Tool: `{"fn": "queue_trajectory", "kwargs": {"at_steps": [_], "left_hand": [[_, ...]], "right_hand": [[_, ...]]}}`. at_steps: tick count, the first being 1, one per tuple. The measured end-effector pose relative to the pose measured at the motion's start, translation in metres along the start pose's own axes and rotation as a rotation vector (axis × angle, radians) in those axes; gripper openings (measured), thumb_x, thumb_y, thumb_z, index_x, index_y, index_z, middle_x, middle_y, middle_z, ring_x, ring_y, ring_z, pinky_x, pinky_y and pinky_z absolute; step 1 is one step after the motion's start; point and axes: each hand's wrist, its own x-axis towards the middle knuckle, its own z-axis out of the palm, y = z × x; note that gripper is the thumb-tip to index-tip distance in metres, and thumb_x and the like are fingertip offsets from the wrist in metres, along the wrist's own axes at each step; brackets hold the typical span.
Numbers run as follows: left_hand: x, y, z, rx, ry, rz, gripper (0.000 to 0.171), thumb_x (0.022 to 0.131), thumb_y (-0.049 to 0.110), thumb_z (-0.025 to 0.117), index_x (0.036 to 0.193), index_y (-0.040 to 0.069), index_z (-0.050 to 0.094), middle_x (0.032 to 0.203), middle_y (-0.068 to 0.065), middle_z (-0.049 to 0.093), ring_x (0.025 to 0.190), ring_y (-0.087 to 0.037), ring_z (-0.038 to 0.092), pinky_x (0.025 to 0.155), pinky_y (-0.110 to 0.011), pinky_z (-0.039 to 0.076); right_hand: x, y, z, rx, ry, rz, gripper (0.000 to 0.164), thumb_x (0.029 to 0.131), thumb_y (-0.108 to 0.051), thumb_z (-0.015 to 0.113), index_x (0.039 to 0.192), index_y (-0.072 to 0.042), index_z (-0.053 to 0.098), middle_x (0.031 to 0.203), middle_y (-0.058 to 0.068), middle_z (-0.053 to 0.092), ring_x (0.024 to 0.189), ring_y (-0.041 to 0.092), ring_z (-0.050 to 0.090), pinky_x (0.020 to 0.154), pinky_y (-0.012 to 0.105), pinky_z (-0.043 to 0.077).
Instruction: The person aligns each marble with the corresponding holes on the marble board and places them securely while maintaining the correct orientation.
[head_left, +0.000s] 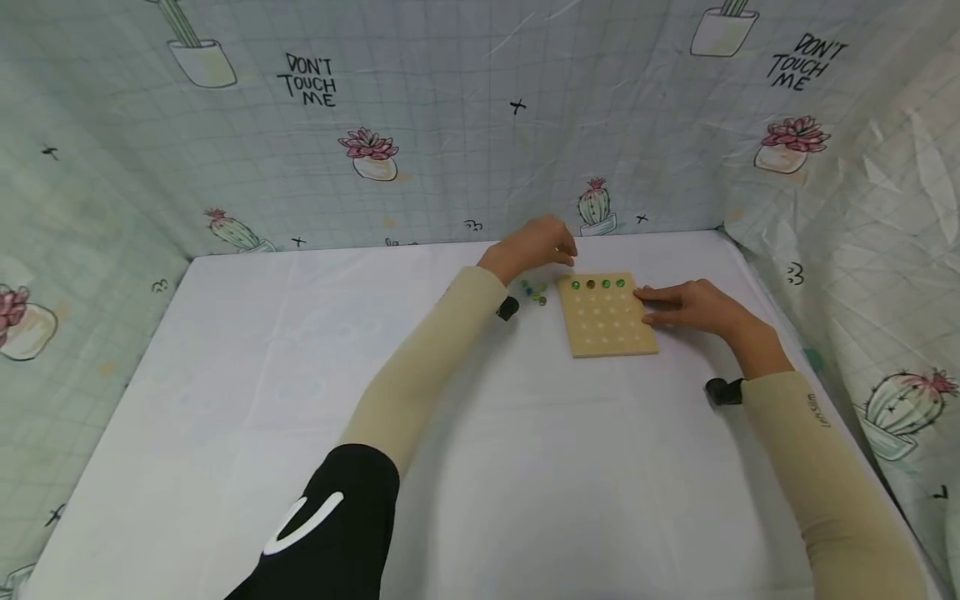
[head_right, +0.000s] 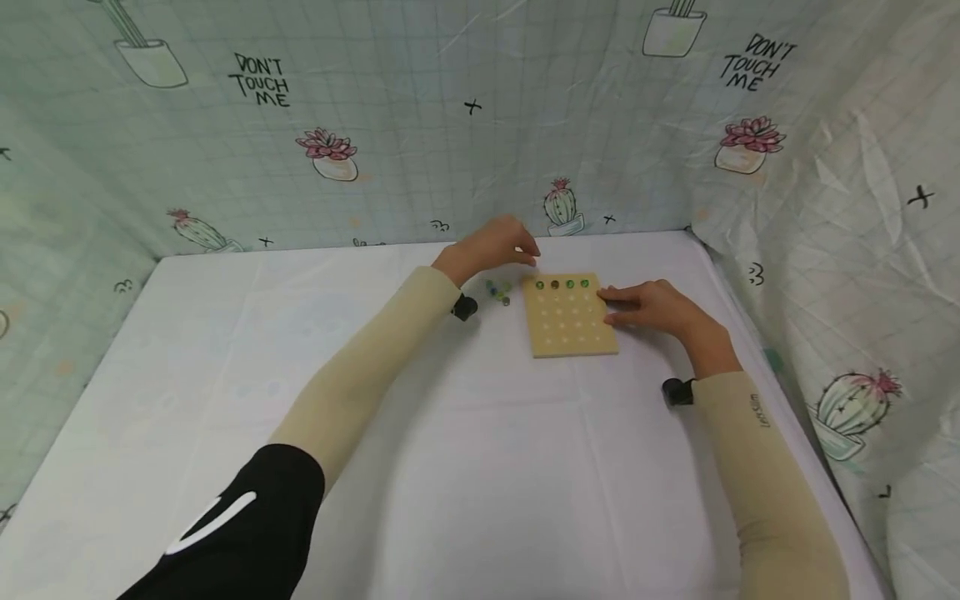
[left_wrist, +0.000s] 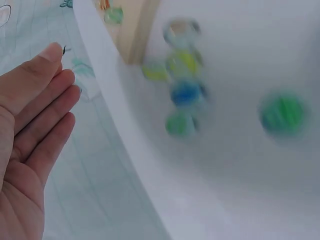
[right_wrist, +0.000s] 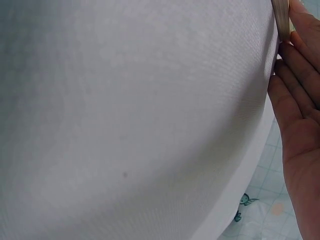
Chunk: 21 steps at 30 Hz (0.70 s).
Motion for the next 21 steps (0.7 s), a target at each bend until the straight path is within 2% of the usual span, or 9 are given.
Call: {"fn": "queue_trajectory", "kwargs": {"at_steps": [4,10,15,21], "left_hand": [[-0.017,-0.009,-0.006,0.011,-0.017,0.017,0.029,0.097,0.020,0.070,0.122,0.005,0.074,0.121,-0.006,0.073,0.113,-0.017,0.065,0.097,-0.023,0.051],[-0.038,-0.018,-0.005,0.024,-0.033,0.076,0.027,0.095,0.016,0.074,0.118,0.004,0.076,0.115,-0.006,0.075,0.108,-0.016,0.068,0.095,-0.024,0.053],[-0.051,-0.016,0.002,0.028,-0.045,0.122,0.025,0.092,0.014,0.076,0.116,0.006,0.077,0.115,-0.004,0.076,0.108,-0.015,0.069,0.094,-0.023,0.053],[-0.056,-0.007,0.015,0.028,-0.068,0.146,0.029,0.092,0.015,0.077,0.120,0.009,0.076,0.121,-0.004,0.074,0.116,-0.016,0.067,0.099,-0.023,0.051]], "right_hand": [[-0.002,0.000,-0.001,0.010,-0.003,-0.013,0.060,0.094,-0.040,0.074,0.146,-0.015,0.056,0.149,0.017,0.048,0.138,0.046,0.044,0.110,0.063,0.038],[-0.003,-0.001,-0.002,0.020,-0.001,-0.007,0.061,0.093,-0.040,0.075,0.145,-0.015,0.056,0.149,0.017,0.048,0.138,0.046,0.044,0.109,0.063,0.038],[-0.002,-0.001,-0.002,0.003,-0.005,0.007,0.062,0.093,-0.042,0.074,0.146,-0.017,0.056,0.150,0.017,0.047,0.139,0.046,0.043,0.110,0.063,0.037],[-0.001,0.001,0.000,0.016,-0.007,0.021,0.062,0.093,-0.042,0.074,0.146,-0.017,0.055,0.151,0.016,0.046,0.140,0.046,0.041,0.112,0.064,0.035]]}}
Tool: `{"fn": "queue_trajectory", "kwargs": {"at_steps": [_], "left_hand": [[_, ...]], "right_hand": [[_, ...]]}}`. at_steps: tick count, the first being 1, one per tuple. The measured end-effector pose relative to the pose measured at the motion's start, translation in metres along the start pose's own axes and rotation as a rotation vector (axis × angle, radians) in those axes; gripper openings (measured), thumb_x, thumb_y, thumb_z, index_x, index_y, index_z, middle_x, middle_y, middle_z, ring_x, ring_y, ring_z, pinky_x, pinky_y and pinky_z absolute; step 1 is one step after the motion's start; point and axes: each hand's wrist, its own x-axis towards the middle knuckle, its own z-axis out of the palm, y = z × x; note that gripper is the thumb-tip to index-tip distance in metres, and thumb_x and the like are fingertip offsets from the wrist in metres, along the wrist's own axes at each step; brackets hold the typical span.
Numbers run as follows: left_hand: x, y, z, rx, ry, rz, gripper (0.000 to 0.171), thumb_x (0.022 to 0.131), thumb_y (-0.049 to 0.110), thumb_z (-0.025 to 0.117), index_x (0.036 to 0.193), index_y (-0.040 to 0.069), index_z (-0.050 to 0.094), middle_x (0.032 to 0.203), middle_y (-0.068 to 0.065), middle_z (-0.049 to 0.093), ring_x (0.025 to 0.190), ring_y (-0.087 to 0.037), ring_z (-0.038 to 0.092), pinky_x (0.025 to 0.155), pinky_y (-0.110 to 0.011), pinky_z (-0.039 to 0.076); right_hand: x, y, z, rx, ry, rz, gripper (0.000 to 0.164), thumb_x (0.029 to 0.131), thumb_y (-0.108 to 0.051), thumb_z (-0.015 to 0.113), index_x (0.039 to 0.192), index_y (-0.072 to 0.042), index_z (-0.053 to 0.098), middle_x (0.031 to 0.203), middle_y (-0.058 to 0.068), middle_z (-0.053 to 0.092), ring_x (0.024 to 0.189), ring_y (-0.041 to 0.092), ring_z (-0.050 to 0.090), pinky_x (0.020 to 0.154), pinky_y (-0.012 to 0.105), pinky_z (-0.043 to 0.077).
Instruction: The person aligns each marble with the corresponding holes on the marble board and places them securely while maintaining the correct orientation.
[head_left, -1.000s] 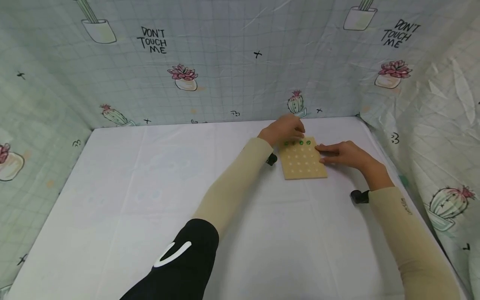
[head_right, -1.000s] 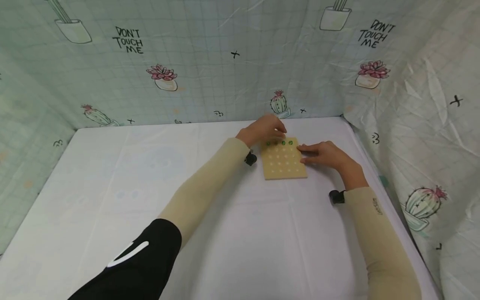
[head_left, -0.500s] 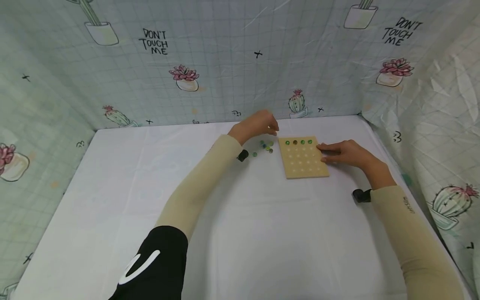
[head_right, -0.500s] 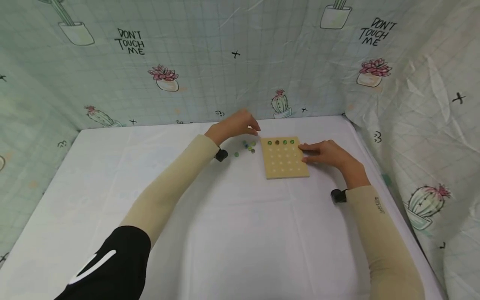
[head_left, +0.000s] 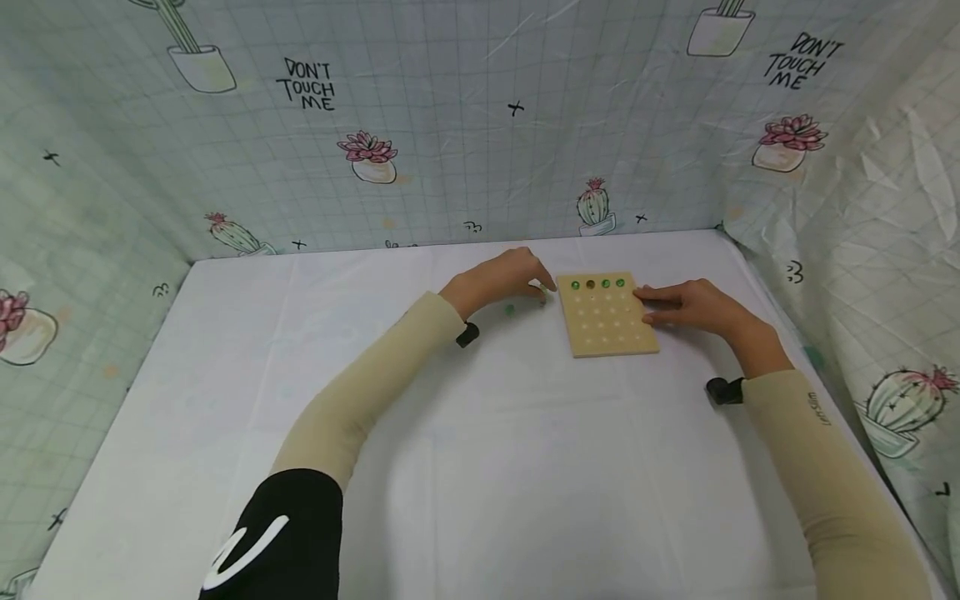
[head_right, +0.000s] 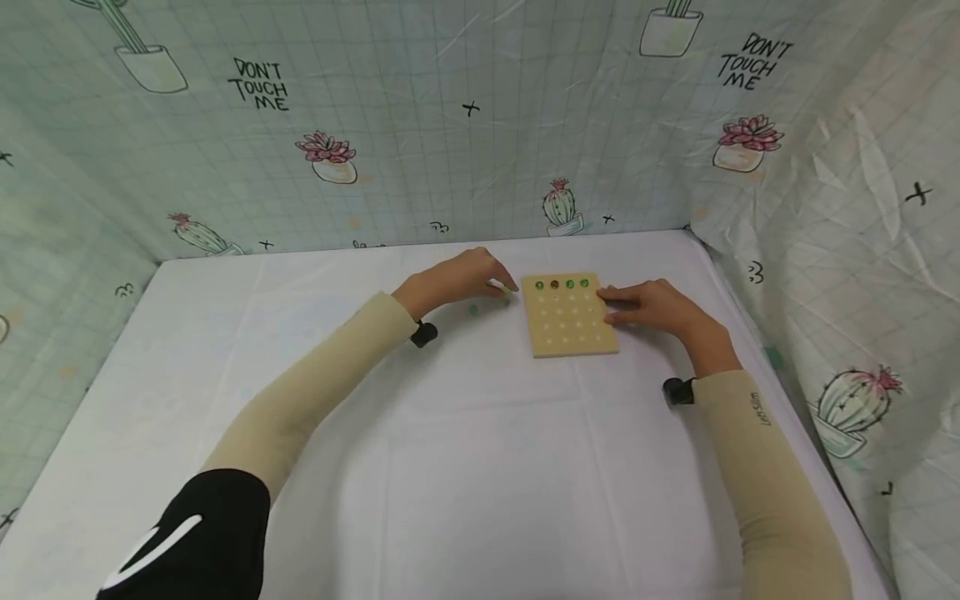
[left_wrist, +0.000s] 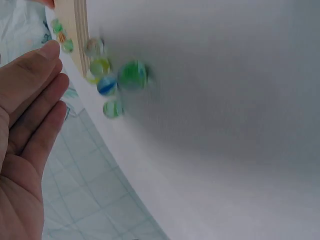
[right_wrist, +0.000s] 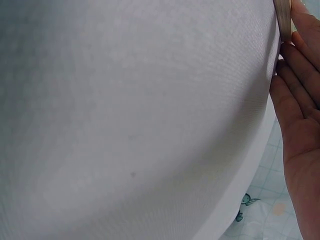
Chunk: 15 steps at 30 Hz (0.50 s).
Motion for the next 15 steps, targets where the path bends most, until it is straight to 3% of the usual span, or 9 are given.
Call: {"fn": "queue_trajectory", "kwargs": {"at_steps": [7,15], "left_hand": [[-0.002,0.008,0.007,0.012,-0.013,-0.057,0.031,0.091,0.017,0.076,0.122,0.010,0.075,0.124,-0.003,0.072,0.119,-0.016,0.066,0.101,-0.023,0.050],[-0.002,0.010,0.014,0.016,0.022,-0.117,0.030,0.092,0.016,0.076,0.120,0.009,0.076,0.122,-0.004,0.073,0.116,-0.017,0.067,0.097,-0.022,0.052]], "right_hand": [[0.000,-0.002,0.000,-0.003,0.000,-0.010,0.062,0.093,-0.041,0.074,0.146,-0.017,0.055,0.151,0.016,0.046,0.140,0.046,0.041,0.112,0.063,0.035],[-0.002,-0.004,-0.001,-0.006,-0.009,-0.004,0.062,0.094,-0.042,0.073,0.147,-0.016,0.054,0.151,0.017,0.046,0.139,0.047,0.041,0.111,0.065,0.035]]}}
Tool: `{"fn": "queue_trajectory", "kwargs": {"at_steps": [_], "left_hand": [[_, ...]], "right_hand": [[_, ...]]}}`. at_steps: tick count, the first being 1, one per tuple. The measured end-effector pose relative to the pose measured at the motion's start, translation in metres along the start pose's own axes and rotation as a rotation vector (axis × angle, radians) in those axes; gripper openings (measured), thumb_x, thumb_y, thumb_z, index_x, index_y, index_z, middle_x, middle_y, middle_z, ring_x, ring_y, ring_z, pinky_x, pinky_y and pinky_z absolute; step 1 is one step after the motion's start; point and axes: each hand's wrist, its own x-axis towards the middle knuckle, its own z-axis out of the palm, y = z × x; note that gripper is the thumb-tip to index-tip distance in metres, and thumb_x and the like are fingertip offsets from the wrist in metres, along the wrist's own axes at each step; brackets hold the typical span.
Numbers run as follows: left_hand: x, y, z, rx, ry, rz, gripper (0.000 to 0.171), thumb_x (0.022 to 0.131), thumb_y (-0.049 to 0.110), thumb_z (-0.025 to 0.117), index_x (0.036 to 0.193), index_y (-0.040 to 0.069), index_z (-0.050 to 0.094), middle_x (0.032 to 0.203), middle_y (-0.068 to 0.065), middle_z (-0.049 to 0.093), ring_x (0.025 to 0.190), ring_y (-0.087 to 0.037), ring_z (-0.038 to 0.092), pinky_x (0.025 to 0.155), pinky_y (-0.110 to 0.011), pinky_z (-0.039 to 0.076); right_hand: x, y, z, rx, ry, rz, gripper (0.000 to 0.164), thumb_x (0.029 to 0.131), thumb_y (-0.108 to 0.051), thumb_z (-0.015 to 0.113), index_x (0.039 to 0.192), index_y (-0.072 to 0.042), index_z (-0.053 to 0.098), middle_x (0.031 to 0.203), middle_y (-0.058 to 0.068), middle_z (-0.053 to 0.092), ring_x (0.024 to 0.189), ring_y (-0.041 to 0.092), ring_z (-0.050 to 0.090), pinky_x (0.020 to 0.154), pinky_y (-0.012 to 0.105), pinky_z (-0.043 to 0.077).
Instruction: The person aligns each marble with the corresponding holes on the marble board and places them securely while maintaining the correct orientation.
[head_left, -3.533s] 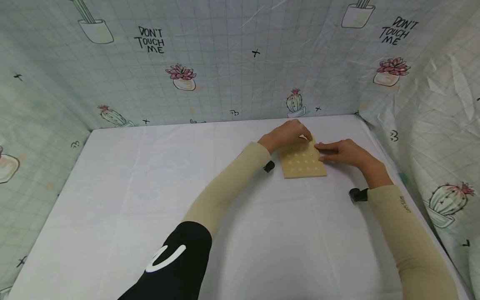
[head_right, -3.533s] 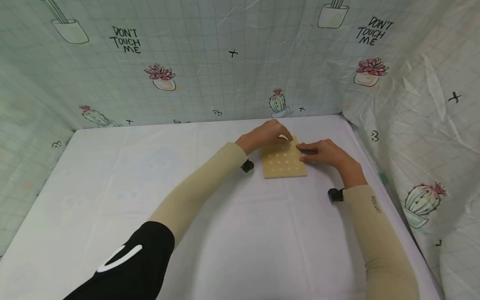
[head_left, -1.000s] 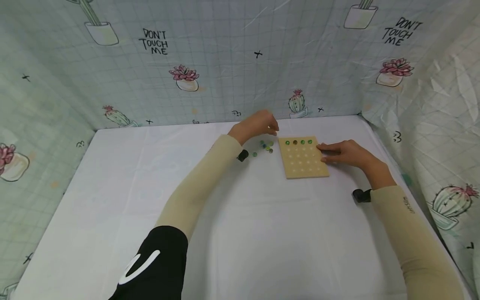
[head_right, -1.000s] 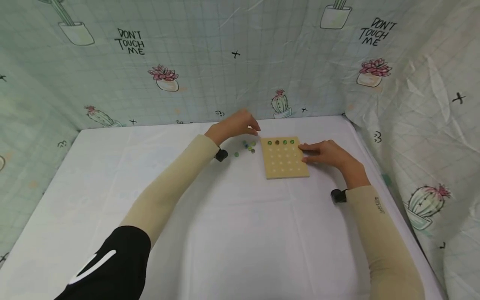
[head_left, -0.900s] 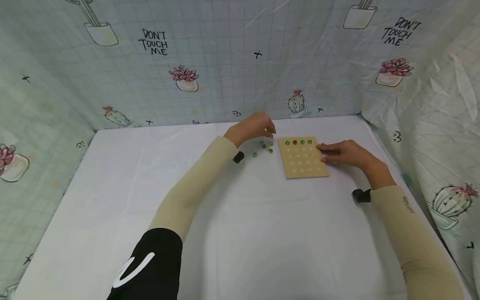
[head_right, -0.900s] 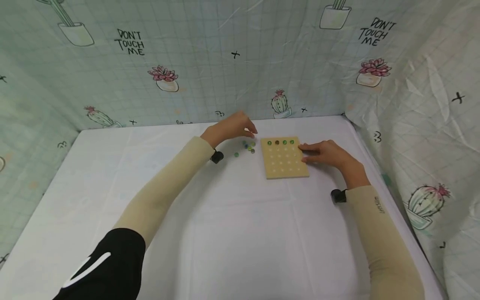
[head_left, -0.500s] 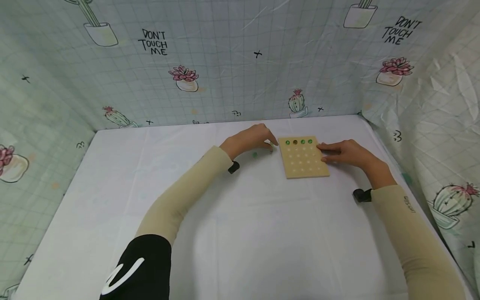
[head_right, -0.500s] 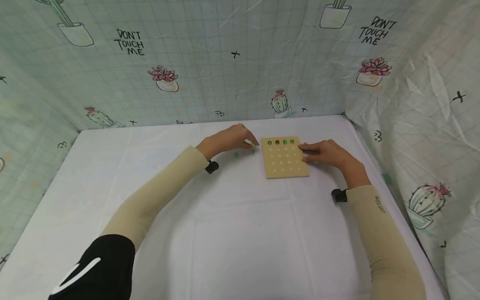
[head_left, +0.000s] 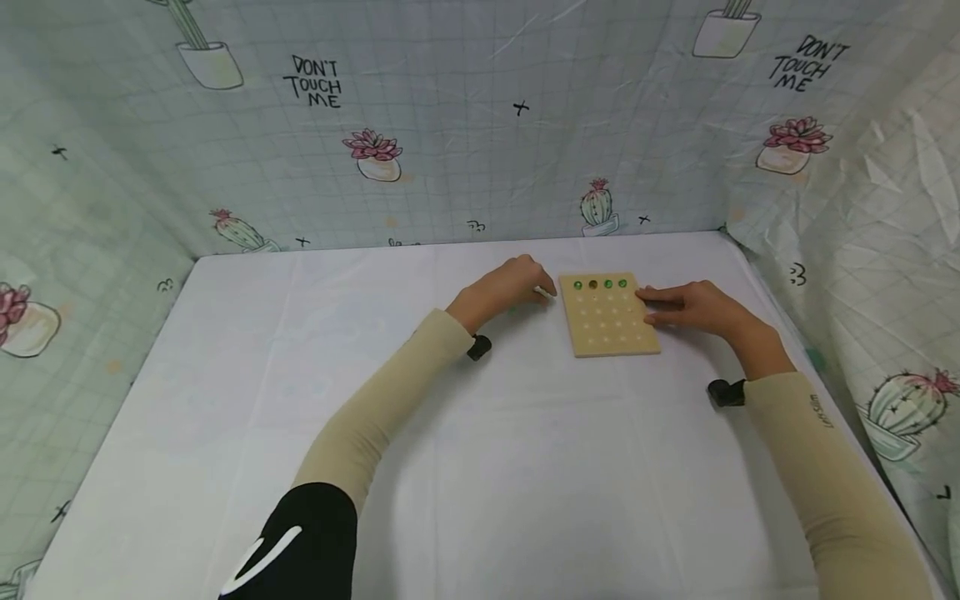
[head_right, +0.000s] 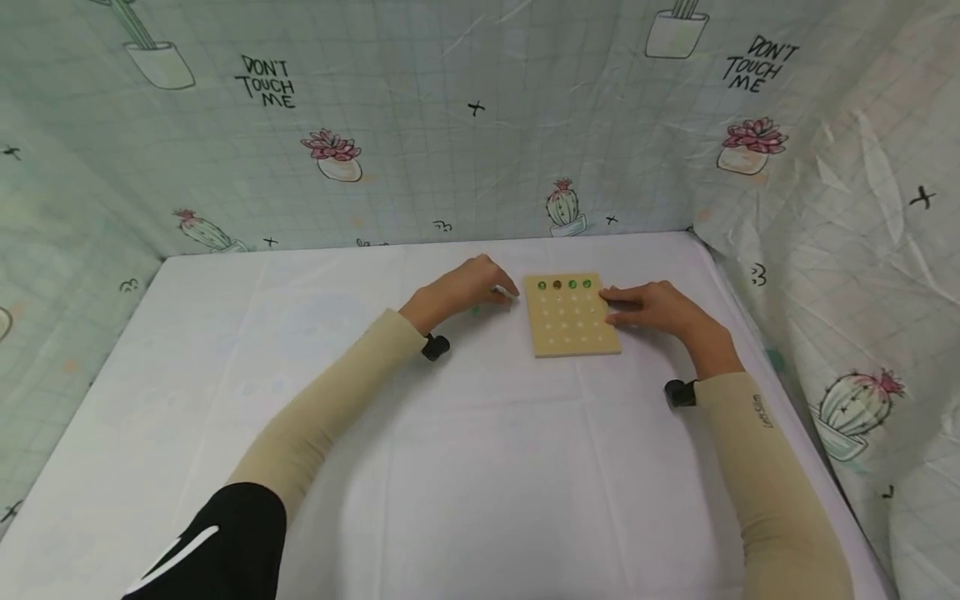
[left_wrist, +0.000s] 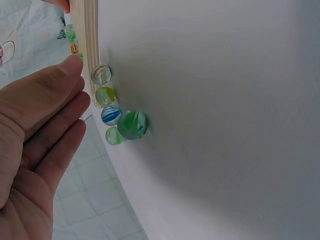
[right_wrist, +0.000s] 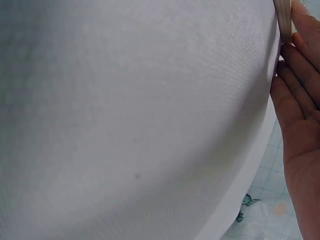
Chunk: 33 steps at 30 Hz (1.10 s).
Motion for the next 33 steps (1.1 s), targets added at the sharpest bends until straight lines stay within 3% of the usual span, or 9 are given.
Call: {"fn": "queue_trajectory", "kwargs": {"at_steps": [7,18,33], "left_hand": [[-0.003,-0.003,0.008,-0.052,0.045,-0.040,0.024,0.090,0.014,0.077,0.114,0.009,0.079,0.117,-0.005,0.075,0.110,-0.017,0.069,0.091,-0.021,0.054],[0.003,-0.009,0.016,-0.002,0.078,0.002,0.016,0.090,0.014,0.078,0.105,0.010,0.082,0.109,-0.003,0.077,0.104,-0.016,0.071,0.088,-0.020,0.055],[0.000,-0.009,0.018,-0.046,0.102,-0.011,0.017,0.090,0.014,0.077,0.106,0.011,0.081,0.110,-0.002,0.077,0.103,-0.013,0.071,0.087,-0.017,0.054]], "right_hand": [[0.000,0.001,0.002,0.006,0.010,0.002,0.061,0.094,-0.040,0.074,0.147,-0.016,0.055,0.151,0.017,0.047,0.139,0.047,0.042,0.111,0.064,0.037],[0.000,0.002,0.002,0.000,0.005,0.005,0.063,0.094,-0.045,0.072,0.148,-0.017,0.053,0.152,0.016,0.045,0.139,0.047,0.042,0.111,0.065,0.036],[-0.001,0.002,0.001,0.010,0.010,-0.004,0.063,0.094,-0.043,0.073,0.147,-0.016,0.054,0.152,0.017,0.045,0.140,0.047,0.041,0.112,0.064,0.035]]}}
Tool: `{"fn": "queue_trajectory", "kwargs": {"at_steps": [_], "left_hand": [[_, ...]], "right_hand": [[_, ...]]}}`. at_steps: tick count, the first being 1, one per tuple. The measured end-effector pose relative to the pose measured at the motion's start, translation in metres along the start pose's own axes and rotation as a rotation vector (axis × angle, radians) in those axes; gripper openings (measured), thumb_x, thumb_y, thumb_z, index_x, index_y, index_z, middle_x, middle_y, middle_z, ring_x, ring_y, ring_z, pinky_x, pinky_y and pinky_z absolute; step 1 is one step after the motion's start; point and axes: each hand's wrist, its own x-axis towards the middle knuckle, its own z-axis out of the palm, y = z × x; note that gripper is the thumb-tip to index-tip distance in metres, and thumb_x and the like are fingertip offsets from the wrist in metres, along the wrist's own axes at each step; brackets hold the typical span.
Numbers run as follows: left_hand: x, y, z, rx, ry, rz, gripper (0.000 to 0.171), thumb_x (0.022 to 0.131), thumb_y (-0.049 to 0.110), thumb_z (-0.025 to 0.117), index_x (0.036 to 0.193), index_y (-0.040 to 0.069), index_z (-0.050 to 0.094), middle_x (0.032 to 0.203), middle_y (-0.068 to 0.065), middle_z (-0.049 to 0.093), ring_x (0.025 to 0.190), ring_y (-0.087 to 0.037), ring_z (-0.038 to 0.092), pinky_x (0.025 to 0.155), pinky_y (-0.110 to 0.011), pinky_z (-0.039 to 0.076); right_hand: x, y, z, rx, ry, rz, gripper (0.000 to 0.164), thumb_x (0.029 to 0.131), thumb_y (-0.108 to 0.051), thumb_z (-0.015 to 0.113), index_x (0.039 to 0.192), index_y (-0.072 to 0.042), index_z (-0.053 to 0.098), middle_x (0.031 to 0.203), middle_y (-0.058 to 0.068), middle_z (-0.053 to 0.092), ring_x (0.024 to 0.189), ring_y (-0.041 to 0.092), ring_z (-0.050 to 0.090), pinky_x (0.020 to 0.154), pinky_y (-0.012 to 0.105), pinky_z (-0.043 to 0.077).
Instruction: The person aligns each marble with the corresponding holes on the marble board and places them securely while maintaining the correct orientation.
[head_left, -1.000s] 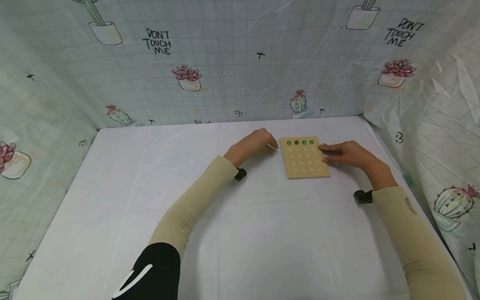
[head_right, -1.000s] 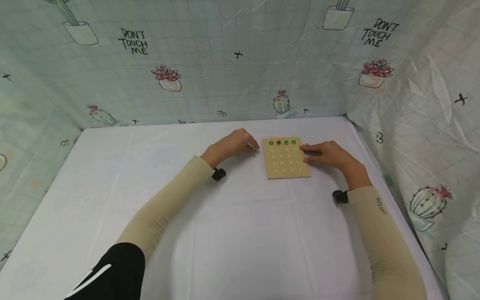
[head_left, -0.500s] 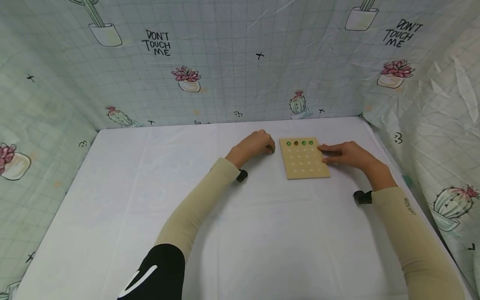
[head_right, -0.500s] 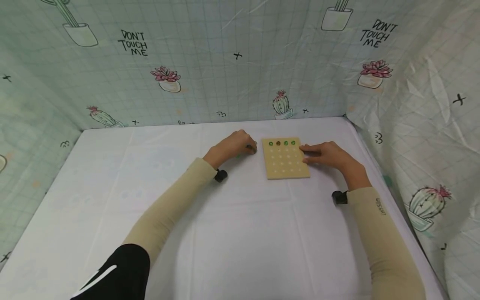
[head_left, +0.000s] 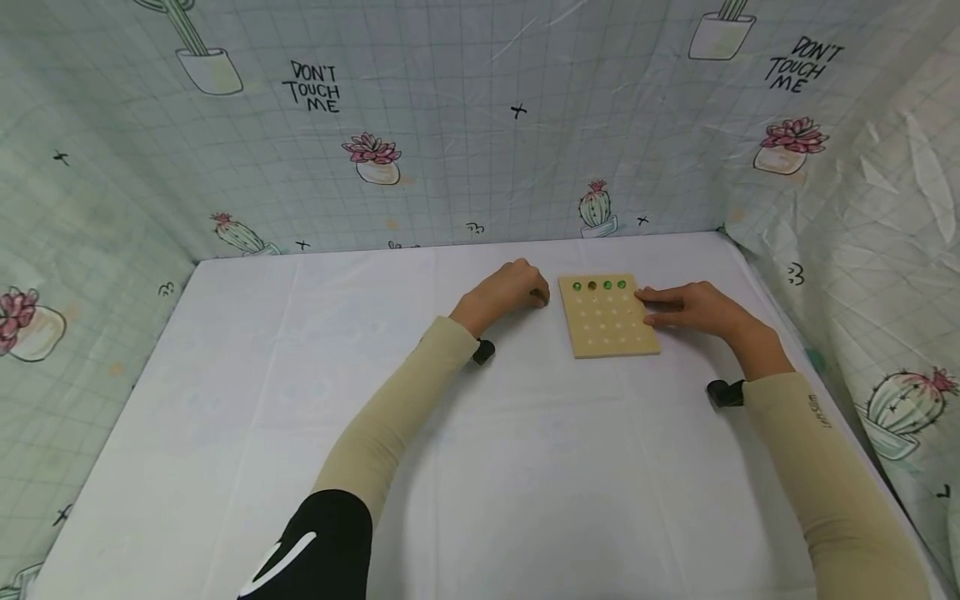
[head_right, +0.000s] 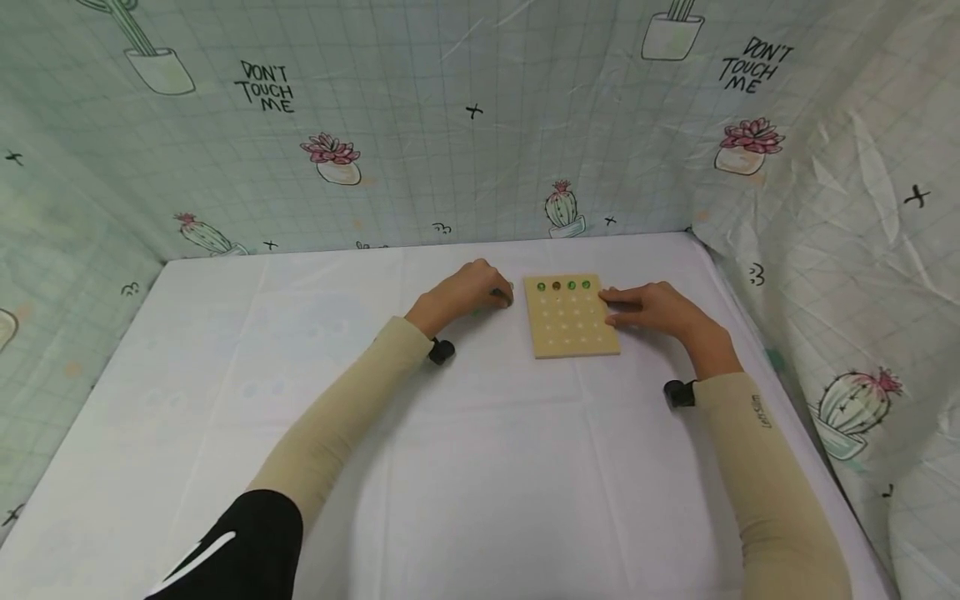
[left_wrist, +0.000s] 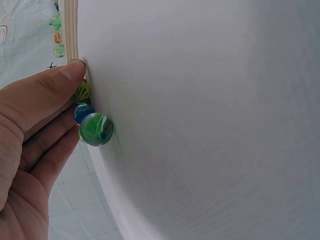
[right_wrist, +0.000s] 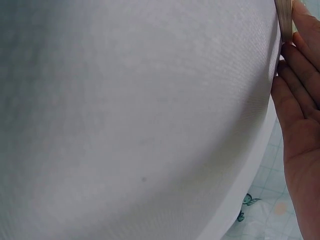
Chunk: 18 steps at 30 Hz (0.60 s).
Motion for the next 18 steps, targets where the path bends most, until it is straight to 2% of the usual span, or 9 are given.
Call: {"fn": "queue_trajectory", "kwargs": {"at_steps": [6,13,18], "left_hand": [[-0.001,-0.001,0.001,-0.004,0.002,-0.001,0.017,0.092,0.014,0.076,0.107,0.011,0.081,0.111,-0.002,0.076,0.104,-0.013,0.070,0.088,-0.018,0.054],[-0.003,0.000,-0.002,-0.022,0.002,-0.039,0.021,0.093,0.017,0.076,0.112,0.010,0.079,0.114,-0.003,0.076,0.107,-0.015,0.070,0.091,-0.021,0.054],[-0.005,0.005,-0.010,-0.035,0.042,-0.033,0.019,0.094,0.016,0.075,0.112,0.009,0.079,0.114,-0.003,0.076,0.105,-0.015,0.070,0.083,-0.021,0.056]], "right_hand": [[0.000,-0.001,0.000,0.007,-0.005,0.013,0.063,0.094,-0.043,0.073,0.147,-0.016,0.054,0.152,0.017,0.045,0.140,0.048,0.040,0.111,0.065,0.035],[0.002,0.000,0.002,0.029,-0.010,0.020,0.063,0.092,-0.043,0.074,0.147,-0.017,0.055,0.152,0.017,0.045,0.141,0.047,0.039,0.112,0.065,0.035],[0.001,0.001,0.001,0.011,0.004,0.004,0.062,0.093,-0.041,0.075,0.146,-0.017,0.055,0.151,0.017,0.046,0.140,0.047,0.042,0.110,0.064,0.037]]}}
